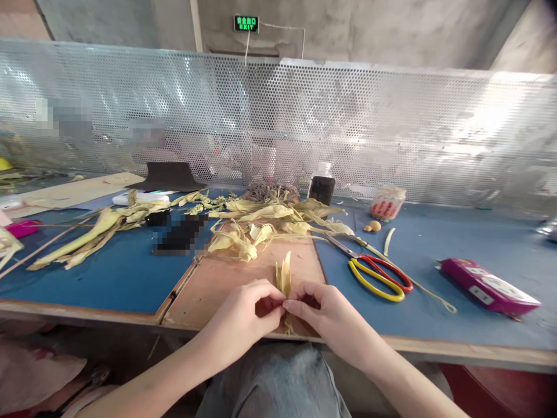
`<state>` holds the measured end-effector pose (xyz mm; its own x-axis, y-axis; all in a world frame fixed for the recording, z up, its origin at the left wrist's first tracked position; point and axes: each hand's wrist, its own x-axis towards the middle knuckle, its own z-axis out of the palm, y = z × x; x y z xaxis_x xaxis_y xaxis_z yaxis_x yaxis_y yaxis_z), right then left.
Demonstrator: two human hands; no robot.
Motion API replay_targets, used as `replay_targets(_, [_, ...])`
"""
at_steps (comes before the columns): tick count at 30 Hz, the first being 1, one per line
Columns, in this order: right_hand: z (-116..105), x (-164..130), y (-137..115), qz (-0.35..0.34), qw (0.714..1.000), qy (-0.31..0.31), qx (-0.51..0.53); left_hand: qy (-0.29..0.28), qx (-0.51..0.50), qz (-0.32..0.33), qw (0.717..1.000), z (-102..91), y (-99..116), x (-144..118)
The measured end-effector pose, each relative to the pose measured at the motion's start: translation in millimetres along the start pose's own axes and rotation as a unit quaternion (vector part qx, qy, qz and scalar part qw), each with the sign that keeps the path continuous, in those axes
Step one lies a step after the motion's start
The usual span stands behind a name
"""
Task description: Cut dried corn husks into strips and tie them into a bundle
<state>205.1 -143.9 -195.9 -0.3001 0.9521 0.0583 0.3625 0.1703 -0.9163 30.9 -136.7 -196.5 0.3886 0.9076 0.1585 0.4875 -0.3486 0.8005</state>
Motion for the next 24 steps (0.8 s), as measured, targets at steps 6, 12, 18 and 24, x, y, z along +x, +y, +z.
replay_targets(6, [-3.1,2.5,0.9,-0.005,1.000,-0.017,0.022,0.011,-0.029,-0.023,0.999,-1.5,0.7,-0.1])
replay_targets(12, [-3.7,1.1,0.8,0.003,1.000,-0.018,0.024,-0.011,-0.031,-0.027,0.999,-2.1,1.8,-1.3])
replay_targets(18, [-4.0,1.0,1.7,-0.005,1.000,-0.022,0.014,-0.013,-0.038,-0.014,0.999,0.1,-0.5,-0.8])
replay_targets(24, [-3.1,2.2,4.2,-0.013,1.000,-0.005,-0.009,-0.017,-0.033,-0.014,0.999,1.0,-1.0,-0.9])
